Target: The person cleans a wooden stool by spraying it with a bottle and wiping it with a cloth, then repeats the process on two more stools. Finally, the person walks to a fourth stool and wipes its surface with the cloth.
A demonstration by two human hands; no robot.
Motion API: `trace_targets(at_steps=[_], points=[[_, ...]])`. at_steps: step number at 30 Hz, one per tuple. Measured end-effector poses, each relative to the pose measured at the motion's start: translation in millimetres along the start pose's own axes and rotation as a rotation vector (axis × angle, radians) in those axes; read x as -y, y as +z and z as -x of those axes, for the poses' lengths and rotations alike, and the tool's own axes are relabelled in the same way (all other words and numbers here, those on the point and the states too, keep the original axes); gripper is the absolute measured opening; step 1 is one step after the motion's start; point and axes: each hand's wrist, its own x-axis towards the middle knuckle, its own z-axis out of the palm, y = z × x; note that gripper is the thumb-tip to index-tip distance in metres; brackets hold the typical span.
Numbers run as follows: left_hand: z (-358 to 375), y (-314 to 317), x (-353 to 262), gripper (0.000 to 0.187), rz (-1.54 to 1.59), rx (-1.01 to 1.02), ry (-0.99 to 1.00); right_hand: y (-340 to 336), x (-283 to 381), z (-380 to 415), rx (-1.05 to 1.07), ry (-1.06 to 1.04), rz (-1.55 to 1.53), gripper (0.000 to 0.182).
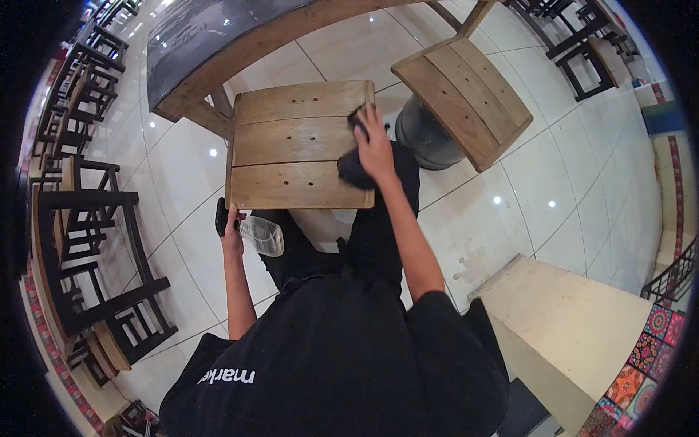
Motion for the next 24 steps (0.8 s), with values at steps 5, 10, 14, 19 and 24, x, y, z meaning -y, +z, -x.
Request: trace_targets(at_steps=[5,10,14,19,24], points=[[1,6,2,0.026,-0.023,0.018,0.022,12,-26,-80,0.05,-0.051,-0.056,0.041],[5,18,-10,0.026,-0.029,0.012,0.021,0,-5,-48,0.02,0.036,-0.028,0.042],[3,12,-3,0.024,-0.063,0.001,0.016,-23,24,42,-0.051,0.174,-0.241,0.037],[3,17,-9,0.023,-0.05,0.015,0.016,-32,48,116,0.045,-0.124,0.088,0.044],[0,10,-6,0.025,-0.053,0.008,0.008,-22,71,95,0.31,-0.364,0.532,0.061]])
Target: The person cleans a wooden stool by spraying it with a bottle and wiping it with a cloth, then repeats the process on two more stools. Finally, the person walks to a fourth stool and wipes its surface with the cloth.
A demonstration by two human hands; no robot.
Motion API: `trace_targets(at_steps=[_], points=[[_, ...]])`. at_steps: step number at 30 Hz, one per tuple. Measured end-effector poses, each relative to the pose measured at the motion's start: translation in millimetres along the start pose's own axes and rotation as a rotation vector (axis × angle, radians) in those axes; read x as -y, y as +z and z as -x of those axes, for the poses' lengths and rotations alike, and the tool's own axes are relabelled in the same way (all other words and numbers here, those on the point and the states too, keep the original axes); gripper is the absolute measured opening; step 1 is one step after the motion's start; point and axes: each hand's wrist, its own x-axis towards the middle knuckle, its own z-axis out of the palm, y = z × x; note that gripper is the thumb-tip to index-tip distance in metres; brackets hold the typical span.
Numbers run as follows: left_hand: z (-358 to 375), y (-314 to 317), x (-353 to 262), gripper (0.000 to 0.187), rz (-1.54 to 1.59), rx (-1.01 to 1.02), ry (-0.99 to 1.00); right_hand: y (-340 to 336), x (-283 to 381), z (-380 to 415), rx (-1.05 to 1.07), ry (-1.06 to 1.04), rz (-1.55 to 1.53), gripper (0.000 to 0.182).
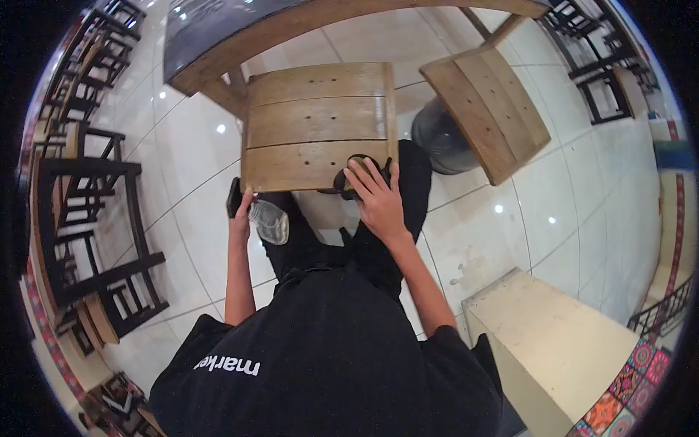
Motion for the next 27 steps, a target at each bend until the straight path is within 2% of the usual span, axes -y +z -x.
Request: trace_targets(at_steps=[1,4,5,8,12,14,16,20,22,24,27], points=[[-1,-4,0,0.025,0.002,0.039,0.005,2,6,-10,0.005,-0.021,-0.02,0.061],[-6,-25,9,0.027,-0.06,0.112,-0.054,18,22,-41,0.099,-0.376,0.153,0.052],[-9,-33,19,0.027,-0.069,0.127,-0.054,29,27,-51,0.095,-0.397,0.143,0.052],[-9,-46,36,0.038,0.067,0.145,-0.047,50,53,-75,0.085,-0.695,0.059,0.049],[-10,-51,27,0.033,0.136,0.192,-0.089,92,99,-108,0.048,-0.815,-0.121,0.048],[-16,-60,30,0.04,0.152,0.3,-0.101,115,119,-129,0.021,-0.78,-0.184,0.048],[-13,-57,22,0.04,0.184,0.273,-0.115,128,136,-149,-0.007,-0.74,-0.247,0.048],[-14,-55,7,0.04,0.185,0.267,-0.13,146,155,-186,-0.052,-0.588,0.099,0.044],[-16,-57,16,0.035,0.231,0.241,-0.153,150,148,-211,-0.04,-0.53,0.222,0.043],[-21,-57,26,0.03,0.274,0.217,-0.177,150,136,-237,0.019,-0.315,0.147,0.04],[-25,-53,30,0.025,0.276,0.216,-0.127,156,106,-252,-0.048,-0.35,0.179,0.041]])
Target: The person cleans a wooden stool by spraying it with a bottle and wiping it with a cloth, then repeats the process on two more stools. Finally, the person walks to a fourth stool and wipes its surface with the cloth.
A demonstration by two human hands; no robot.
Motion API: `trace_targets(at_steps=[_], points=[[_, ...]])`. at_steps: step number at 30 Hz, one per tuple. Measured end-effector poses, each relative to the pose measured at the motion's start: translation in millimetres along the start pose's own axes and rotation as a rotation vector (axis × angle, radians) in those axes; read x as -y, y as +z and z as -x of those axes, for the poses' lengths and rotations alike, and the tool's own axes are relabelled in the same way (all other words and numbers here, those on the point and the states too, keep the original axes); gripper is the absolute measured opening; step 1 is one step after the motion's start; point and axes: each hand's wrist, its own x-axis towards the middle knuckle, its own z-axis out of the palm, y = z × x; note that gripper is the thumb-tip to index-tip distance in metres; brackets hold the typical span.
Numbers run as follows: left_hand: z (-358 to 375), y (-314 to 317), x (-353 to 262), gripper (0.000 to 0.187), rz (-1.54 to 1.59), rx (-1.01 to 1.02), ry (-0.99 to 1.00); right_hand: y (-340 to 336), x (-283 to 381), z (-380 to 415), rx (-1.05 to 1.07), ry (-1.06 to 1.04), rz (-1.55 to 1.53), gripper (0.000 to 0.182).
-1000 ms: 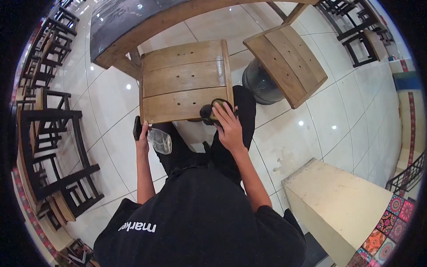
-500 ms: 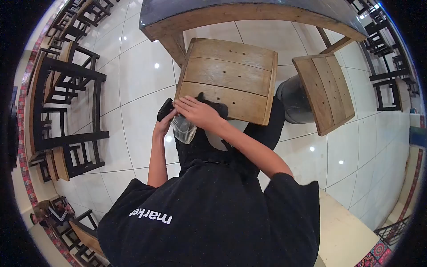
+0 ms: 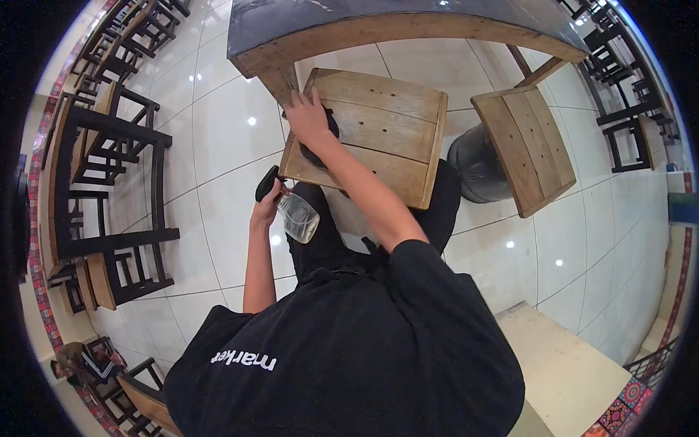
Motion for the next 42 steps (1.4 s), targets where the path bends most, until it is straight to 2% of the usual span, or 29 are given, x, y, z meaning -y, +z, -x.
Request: trace_targets(at_steps=[2,5,8,10,11,13,17,20,22,26,30,33,37,42], points=[[-1,14,-3,0.025,-0.032,-0.12,0.028,-25,10,27,-0.005,0.053,0.019,0.046],[-3,20,-5,0.026,-0.091,-0.124,0.064,-82,25,88,0.118,0.155,-0.154,0.053],[0,17,0,0.026,-0.144,-0.176,0.042,-103,15,148,0.194,0.036,-0.208,0.057],[-2,10,6,0.025,-0.082,-0.158,0.052,-110,4,179,0.168,-0.093,-0.136,0.051],[-3,7,8,0.023,-0.079,-0.146,0.05,-109,-2,194,0.168,-0.091,-0.134,0.051],[-3,18,-2,0.022,-0.055,-0.14,0.043,-111,-9,214,0.071,-0.238,-0.004,0.049],[-5,19,-6,0.018,0.091,-0.06,-0.018,-96,5,195,0.017,-0.263,-0.061,0.047],[-2,25,-10,0.017,0.091,-0.092,-0.048,-74,35,165,-0.05,-0.304,-0.101,0.042],[0,36,-20,0.014,0.026,-0.106,0.005,-71,42,149,-0.063,-0.397,-0.03,0.037],[1,33,-25,0.02,-0.123,-0.124,0.065,-83,6,180,-0.018,-0.465,-0.124,0.039],[3,37,-21,0.019,-0.097,-0.166,0.025,-115,-39,227,-0.02,-0.406,-0.123,0.031],[0,28,-6,0.017,-0.029,-0.179,0.009,-130,-71,264,0.042,-0.384,-0.058,0.034],[1,34,-6,0.019,-0.045,-0.195,0.014,-151,-88,298,0.068,-0.21,-0.012,0.046],[2,30,-12,0.02,-0.04,-0.143,0.0,-143,-79,286,0.052,-0.211,-0.051,0.048]])
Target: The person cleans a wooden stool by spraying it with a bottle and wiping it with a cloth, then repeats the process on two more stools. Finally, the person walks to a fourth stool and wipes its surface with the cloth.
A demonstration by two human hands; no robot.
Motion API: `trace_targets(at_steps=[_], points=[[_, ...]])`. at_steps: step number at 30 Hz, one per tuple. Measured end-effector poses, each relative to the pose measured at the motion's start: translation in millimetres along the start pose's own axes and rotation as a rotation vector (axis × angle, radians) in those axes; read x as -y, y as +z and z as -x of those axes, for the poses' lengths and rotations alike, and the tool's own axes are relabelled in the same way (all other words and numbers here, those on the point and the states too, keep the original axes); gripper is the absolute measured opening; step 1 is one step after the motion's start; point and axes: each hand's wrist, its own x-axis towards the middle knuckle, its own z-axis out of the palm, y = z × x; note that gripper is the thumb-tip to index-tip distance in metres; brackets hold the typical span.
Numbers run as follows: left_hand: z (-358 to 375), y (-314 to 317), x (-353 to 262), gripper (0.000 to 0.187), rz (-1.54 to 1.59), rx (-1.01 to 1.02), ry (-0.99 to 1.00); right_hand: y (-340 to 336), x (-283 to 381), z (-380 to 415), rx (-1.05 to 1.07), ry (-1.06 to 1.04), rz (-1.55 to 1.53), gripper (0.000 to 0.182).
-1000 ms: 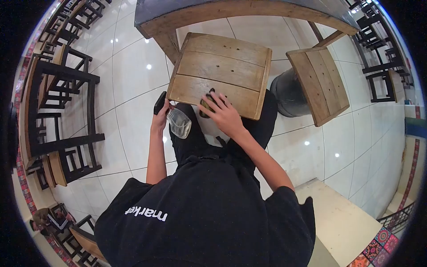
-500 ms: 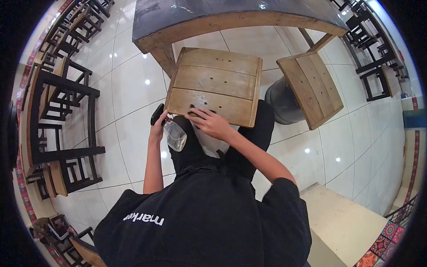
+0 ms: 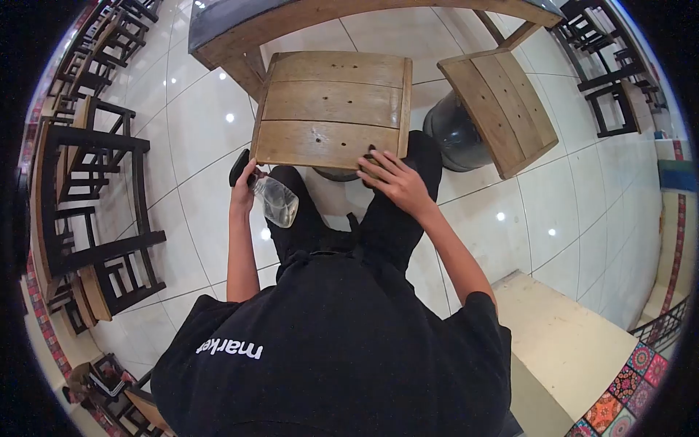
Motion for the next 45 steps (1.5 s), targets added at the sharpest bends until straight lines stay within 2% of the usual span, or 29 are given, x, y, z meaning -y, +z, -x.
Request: trace_targets(at_steps=[2,6,7,8,10,11,16,18,19,21,22,24,26,28,30,31,33,34,36,37,40,43,45], points=[[1,-1,-4,0.017,-0.099,0.034,0.033,6,11,-28,0.021,-0.054,-0.014,0.049],[8,-14,-2,0.026,-0.311,-0.044,0.176,24,40,-82,0.052,-0.176,0.083,0.054],[8,-25,5,0.04,-0.34,-0.087,0.241,26,49,-91,0.066,-0.17,0.08,0.054],[9,-35,14,0.04,-0.328,-0.111,0.249,28,58,-99,0.082,-0.161,0.079,0.053],[16,-37,4,0.064,-0.182,-0.114,0.413,36,73,-115,0.08,-0.195,0.074,0.051],[17,-45,1,0.076,-0.223,-0.031,0.358,38,79,-120,0.079,-0.177,0.072,0.05],[-9,-50,-24,0.071,-0.221,0.012,0.348,32,91,-123,0.115,-0.15,0.112,0.049],[-26,-42,-33,0.056,-0.333,-0.103,0.378,32,91,-115,0.126,-0.128,0.108,0.049],[-39,-45,-28,0.056,-0.328,-0.087,0.372,31,90,-108,0.118,-0.129,0.074,0.048],[-56,-53,-18,0.041,-0.461,-0.148,0.289,23,88,-89,0.122,-0.102,0.046,0.048],[-54,-46,-31,0.034,-0.447,-0.129,0.282,16,85,-78,0.105,-0.062,-0.014,0.046],[-49,-38,-39,0.035,-0.378,-0.13,0.26,6,81,-53,0.087,0.002,-0.062,0.044],[-44,-32,-37,0.033,-0.338,-0.122,0.269,-3,79,-29,-0.08,0.274,-0.324,0.039],[-33,-29,-37,0.031,-0.341,-0.153,0.17,-9,69,-12,-0.39,0.597,-0.43,0.039],[-17,-19,-36,0.028,-0.299,-0.181,0.182,-26,52,-5,-0.55,1.006,-0.539,0.031],[-9,-16,-35,0.028,-0.26,-0.203,0.172,-27,38,-1,-0.557,0.995,-0.539,0.031],[9,-14,-34,0.026,-0.235,-0.228,0.156,-18,14,2,-0.411,1.217,-0.88,0.031],[18,-14,-34,0.026,-0.245,-0.231,0.152,-11,10,-3,-0.424,1.211,-0.883,0.031],[30,-20,-32,0.027,-0.292,-0.212,0.178,8,3,-18,-0.078,1.29,-0.805,0.046],[31,-30,-29,0.029,-0.282,-0.194,0.139,17,-1,-27,-0.159,1.29,-0.914,0.053],[17,-37,-30,0.035,-0.282,-0.179,0.134,8,-15,-43,-0.116,1.325,-1.031,0.054],[-11,-32,-45,0.027,-0.341,-0.011,0.076,22,-32,-43,-0.235,1.266,-1.019,0.049],[-18,-28,-51,0.029,-0.394,0.058,0.054,29,-50,-46,-0.33,1.191,-0.923,0.041]])
